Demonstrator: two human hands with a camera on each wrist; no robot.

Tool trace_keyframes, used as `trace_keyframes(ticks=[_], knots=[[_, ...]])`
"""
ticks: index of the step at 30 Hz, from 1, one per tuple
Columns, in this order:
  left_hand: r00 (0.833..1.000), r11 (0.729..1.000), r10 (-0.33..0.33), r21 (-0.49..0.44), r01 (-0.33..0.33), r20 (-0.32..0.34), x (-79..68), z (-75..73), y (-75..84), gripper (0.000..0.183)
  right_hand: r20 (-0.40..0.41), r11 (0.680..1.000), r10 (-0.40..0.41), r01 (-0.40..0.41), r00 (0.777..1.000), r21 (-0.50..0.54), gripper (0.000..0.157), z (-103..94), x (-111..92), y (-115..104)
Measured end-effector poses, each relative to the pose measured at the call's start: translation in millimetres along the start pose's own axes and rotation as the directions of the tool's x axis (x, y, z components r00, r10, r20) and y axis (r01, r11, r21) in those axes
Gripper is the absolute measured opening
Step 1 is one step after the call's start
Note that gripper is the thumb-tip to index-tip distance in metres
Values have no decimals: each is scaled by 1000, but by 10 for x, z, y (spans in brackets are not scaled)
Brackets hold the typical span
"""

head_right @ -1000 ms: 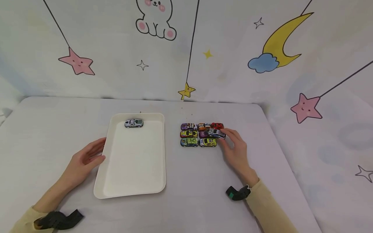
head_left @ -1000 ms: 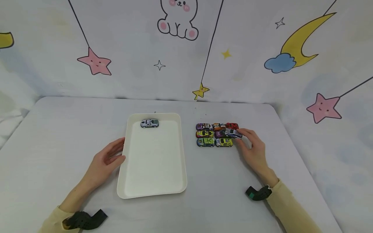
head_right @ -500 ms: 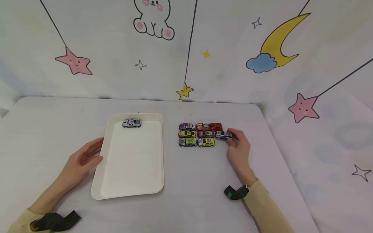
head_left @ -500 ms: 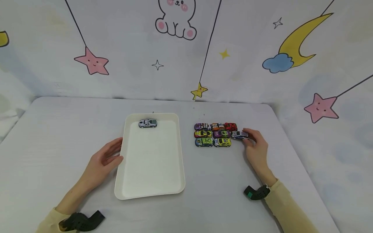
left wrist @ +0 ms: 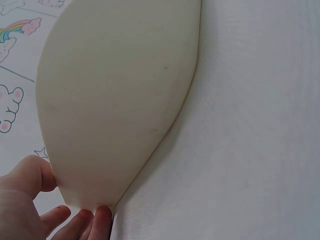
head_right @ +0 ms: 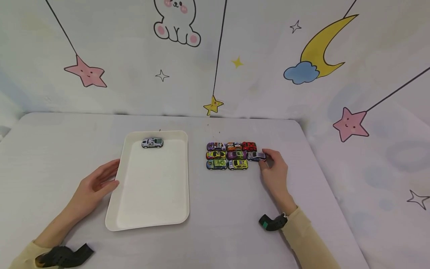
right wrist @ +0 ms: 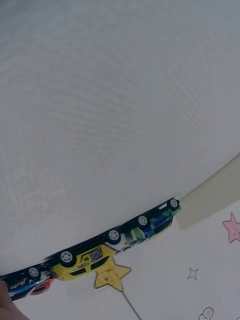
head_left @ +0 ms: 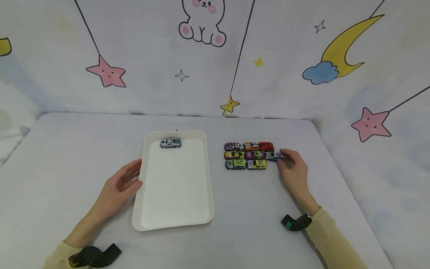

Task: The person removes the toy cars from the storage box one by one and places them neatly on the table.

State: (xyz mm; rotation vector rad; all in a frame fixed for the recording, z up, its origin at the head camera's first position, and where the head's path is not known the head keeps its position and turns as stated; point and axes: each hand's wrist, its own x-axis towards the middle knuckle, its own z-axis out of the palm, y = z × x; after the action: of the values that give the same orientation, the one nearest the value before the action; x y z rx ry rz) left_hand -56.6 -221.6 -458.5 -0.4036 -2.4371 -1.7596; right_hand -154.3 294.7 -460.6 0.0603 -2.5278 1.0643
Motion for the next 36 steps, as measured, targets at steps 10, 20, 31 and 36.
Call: trace_keyframes(ticks=[10,20,31,36], knots=[[1000,1000,2,-11,-2,-2,-12,-19,-1,58,4,999,-32,32,999,-7,38,24,2,-20],[1000,1000,6,-16,-6,-5,2,-38,8,58,-4,999,-44,44,999,-8,40,50,31,-25],[1000,1000,11,-27,-11,2,25,-24,-5,58,-54,995,-103,102,993,-5,44,26,30,-22],[1000,1000,8,-17,-8,2,0,-3,-36,59,-30,978,-209,209,978,4,47,14,35,-188]])
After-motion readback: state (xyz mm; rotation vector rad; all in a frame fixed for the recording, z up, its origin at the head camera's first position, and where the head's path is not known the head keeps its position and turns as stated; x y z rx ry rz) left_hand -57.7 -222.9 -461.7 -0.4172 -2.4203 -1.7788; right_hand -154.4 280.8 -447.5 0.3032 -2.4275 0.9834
